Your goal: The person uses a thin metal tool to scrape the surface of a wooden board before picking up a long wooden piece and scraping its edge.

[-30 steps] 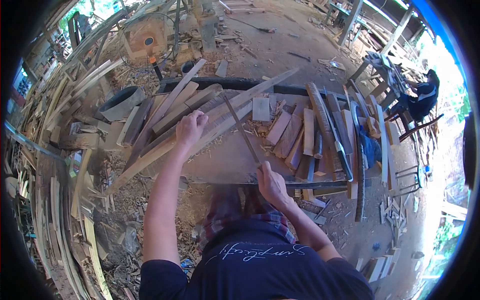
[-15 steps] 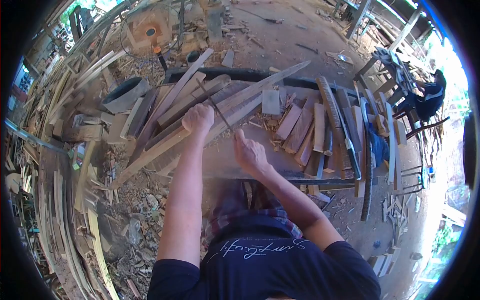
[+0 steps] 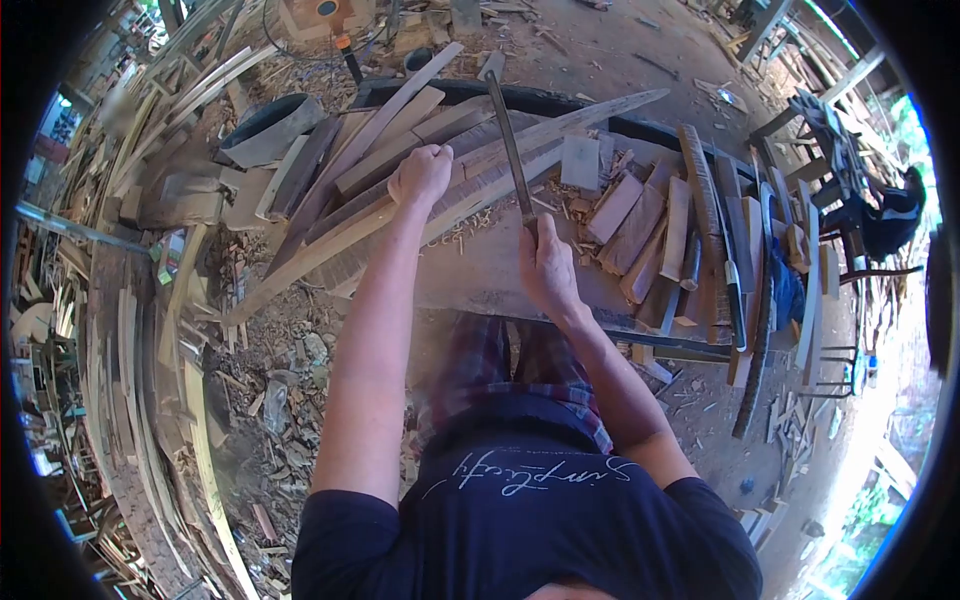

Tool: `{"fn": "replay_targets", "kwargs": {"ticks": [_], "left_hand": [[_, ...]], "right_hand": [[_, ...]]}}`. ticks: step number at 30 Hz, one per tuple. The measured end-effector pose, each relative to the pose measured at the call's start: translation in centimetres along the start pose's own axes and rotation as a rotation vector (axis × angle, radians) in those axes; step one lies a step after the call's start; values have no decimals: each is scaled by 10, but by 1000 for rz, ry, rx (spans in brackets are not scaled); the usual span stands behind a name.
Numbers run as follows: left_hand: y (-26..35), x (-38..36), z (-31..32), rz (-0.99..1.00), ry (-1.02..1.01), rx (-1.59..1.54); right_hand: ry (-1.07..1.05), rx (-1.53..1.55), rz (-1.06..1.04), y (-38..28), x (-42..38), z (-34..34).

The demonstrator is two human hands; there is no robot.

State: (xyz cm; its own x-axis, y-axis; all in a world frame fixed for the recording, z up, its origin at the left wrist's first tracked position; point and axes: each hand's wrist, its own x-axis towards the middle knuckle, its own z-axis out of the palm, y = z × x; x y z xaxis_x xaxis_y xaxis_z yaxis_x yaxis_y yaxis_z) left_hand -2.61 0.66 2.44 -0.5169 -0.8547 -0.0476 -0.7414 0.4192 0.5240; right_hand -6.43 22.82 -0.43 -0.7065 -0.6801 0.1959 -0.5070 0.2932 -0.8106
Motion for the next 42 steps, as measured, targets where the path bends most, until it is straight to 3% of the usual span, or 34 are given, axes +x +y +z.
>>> {"fn": "replay_targets", "kwargs": {"ticks": [3,9,27,34,37,42], "left_hand": [[-7,18,8,-75,17,45],[5,-1,17,-31,162,180],[14,3,18,-141,141,317],[16,0,20,-88,200,336],[16,1,21,-95,223,343],[14,2,24,-90,223,394]], "right_hand": [[-6,-88,6,4,-6,2],[-57,-274,-60,-2,-2,4],[-238,-357,-37,-17,16,10],[-103,-403,-67,-20,34,30],[-158,-487,-25,-24,11,15],[-133,-363,-59,-25,48,30]]}}
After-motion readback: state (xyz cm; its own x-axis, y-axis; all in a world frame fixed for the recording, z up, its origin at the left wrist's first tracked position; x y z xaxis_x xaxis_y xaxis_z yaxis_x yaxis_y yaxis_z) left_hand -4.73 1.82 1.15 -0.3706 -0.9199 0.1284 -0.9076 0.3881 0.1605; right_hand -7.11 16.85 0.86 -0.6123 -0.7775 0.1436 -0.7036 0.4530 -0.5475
